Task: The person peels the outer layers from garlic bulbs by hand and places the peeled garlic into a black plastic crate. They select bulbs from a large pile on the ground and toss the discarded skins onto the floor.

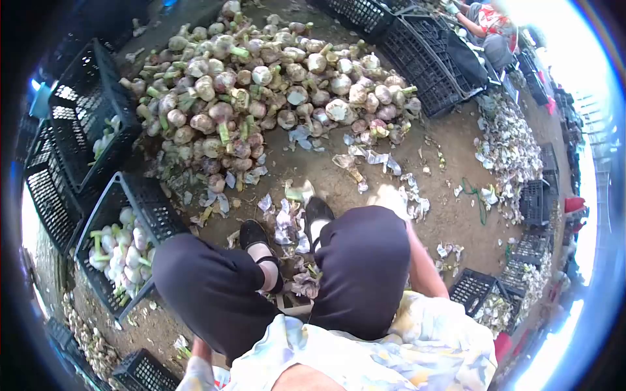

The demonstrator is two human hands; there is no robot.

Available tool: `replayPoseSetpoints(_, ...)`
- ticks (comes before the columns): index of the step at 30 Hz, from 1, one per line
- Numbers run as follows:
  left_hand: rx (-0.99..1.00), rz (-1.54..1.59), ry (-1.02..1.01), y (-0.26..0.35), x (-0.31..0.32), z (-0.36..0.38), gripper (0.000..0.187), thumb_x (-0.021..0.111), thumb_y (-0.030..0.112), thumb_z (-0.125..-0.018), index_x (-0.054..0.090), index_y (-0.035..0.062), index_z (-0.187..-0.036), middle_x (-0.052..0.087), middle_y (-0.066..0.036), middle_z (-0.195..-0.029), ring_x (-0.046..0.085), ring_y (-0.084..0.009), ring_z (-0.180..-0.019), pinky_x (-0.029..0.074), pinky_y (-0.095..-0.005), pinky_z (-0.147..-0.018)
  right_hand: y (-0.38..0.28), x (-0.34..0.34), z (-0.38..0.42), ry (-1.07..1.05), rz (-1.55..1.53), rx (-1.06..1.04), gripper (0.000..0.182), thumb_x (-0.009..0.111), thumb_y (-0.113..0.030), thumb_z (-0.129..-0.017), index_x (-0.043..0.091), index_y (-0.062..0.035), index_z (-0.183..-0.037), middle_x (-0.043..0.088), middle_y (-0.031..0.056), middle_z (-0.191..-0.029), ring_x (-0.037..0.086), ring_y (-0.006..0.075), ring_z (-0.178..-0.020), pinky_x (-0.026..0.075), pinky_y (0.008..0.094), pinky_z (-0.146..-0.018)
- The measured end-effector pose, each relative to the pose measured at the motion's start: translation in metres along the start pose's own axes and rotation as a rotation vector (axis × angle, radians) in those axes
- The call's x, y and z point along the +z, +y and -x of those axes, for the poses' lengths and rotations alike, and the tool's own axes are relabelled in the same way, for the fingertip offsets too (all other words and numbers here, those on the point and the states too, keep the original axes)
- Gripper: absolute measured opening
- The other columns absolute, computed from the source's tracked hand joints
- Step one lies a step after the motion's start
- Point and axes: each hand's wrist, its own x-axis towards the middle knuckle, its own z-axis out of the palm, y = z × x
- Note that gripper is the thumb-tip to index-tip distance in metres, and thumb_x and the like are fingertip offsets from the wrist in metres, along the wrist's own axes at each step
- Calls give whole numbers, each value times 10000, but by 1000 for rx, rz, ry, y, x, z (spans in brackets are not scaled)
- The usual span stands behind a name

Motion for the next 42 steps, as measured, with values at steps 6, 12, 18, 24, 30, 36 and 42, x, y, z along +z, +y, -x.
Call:
replayPoseSetpoints(6, 304, -411, 320, 42, -57, 52, 59, 622, 99, -715, 589, 66, -751, 546, -62, -666, 522, -173, -536, 411, -297, -496, 11, -42, -172, 364, -185, 68, 442, 547, -355, -812, 505, -99, -1170, 564, 235, -979, 552, 388, -922, 442, 451, -787)
replayPoseSetpoints(12, -279, 668, 218, 54, -115, -86, 306, 584, 319, -835, 613, 31, -933, 587, -17, -672, 518, -74, -502, 396, -207, -453, -67, -87, -171, 74, -708, -412, 190, 558, -195, -816, 591, -48, -932, 655, 130, -860, 629, 247, -793, 488, 349, -682)
replayPoseSetpoints(18, 251, 1193, -250, 70, -60, -234, 549, 593, 335, -839, 415, 30, -1259, 551, -77, -1078, 564, -150, -909, 498, -283, -738, -176, -101, -149, -617, -1107, -666, 154, 616, -119, -784, 603, -2, -884, 634, 37, -808, 580, 108, -733, 475, 236, -682)
replayPoseSetpoints(24, 147, 1701, 20, 41, -41, -223, 443, 615, 268, -830, 482, 26, -1176, 569, -64, -1012, 583, -153, -856, 511, -288, -737, -219, -45, -150, -602, -1604, -272, 163, 634, -107, -799, 617, -21, -937, 625, 42, -761, 597, 118, -628, 500, 245, -592)
replayPoseSetpoints(30, 205, 1113, 383, 46, -61, -204, 620, 764, 260, -695, 473, 36, -1195, 562, -67, -1025, 544, -143, -912, 462, -263, -800, -239, -60, -127, -577, -1627, -241, 242, 643, -190, -814, 614, -22, -986, 619, 20, -844, 560, 66, -708, 470, 216, -639)
replayPoseSetpoints(36, 344, 703, 733, 47, -42, -202, 616, 828, 270, -613, 501, -8, -1055, 587, -63, -916, 566, -137, -814, 491, -262, -716, -266, -38, -113, -515, -1609, -217, 219, 692, -197, -760, 654, -27, -893, 623, 16, -797, 553, 77, -707, 458, 239, -630)
replayPoseSetpoints(42, 82, 1222, 596, 21, -26, -221, 388, 584, 413, -843, 564, 39, -944, 573, -12, -806, 514, -72, -717, 442, -212, -619, -254, -19, -105, -540, -1569, -163, 276, 602, -108, -820, 578, -3, -1074, 612, 38, -920, 574, 106, -774, 489, 237, -679)
